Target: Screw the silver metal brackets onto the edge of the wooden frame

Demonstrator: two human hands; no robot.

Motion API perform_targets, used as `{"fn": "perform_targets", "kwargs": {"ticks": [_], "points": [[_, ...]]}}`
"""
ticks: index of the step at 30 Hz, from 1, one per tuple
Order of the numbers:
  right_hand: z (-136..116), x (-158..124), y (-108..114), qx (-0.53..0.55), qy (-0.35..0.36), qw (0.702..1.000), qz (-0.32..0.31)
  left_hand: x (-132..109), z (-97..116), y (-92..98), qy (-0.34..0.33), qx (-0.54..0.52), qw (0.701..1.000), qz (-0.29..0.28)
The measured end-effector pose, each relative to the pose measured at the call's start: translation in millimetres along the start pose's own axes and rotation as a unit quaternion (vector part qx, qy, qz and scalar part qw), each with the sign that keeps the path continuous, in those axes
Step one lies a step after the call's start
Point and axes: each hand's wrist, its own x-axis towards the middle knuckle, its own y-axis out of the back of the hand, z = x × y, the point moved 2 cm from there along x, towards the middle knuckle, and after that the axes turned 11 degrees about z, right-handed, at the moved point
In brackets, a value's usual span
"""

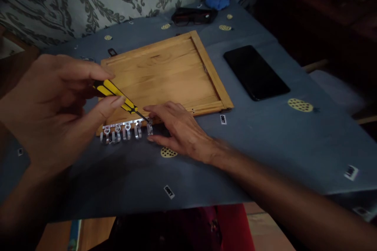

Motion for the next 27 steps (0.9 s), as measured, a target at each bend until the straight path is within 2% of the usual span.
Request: {"fn": "perform_targets", "kwargs": {"ticks": [2,6,8,10,12,14,15,16,21,27], "points": [[-0.8,0.4,0.4,0.002,-0.006,1.000,-0.003,1.1,-1.4,-0.1,-0.018,0.010,1.000,-0.008],[-1.6,0.5,1.0,0.002,-0.017,1.000,-0.010,4.1,-3.8,2.6,-0.110,-0.007,0.994,-0.018],[-1.6,0.4,1.0,0.002,-0.022,1.000,-0.012,5.0,-4.5,4.2,-0.120,-0.008,0.992,-0.034],[-1.4,0.4,0.7,0.004,-0.026,1.000,-0.014,5.8,-5.3,5.1,-0.099,-0.003,0.994,-0.050],[-1.3,0.6,0.3,0.004,-0.027,1.000,-0.014,6.3,-4.9,5.9,-0.103,-0.022,0.994,-0.040],[-1.4,0.8,-0.2,0.004,-0.028,0.999,-0.016,6.2,-7.1,3.5,-0.061,-0.004,0.996,-0.065],[-1.4,0.9,-0.4,0.004,-0.027,1.000,-0.015,5.8,-5.4,3.2,-0.100,-0.032,0.993,-0.050],[-1.6,1.0,-0.4,0.005,-0.024,1.000,-0.013,5.3,-5.0,2.6,-0.100,-0.046,0.993,-0.037],[-2.0,0.7,0.6,0.006,-0.022,1.000,-0.011,1.0,-1.8,-0.2,-0.011,-0.007,1.000,-0.024],[-2.0,0.2,0.1,0.004,-0.031,0.999,-0.016,0.2,1.9,0.4,-0.026,0.012,0.999,-0.015]]}}
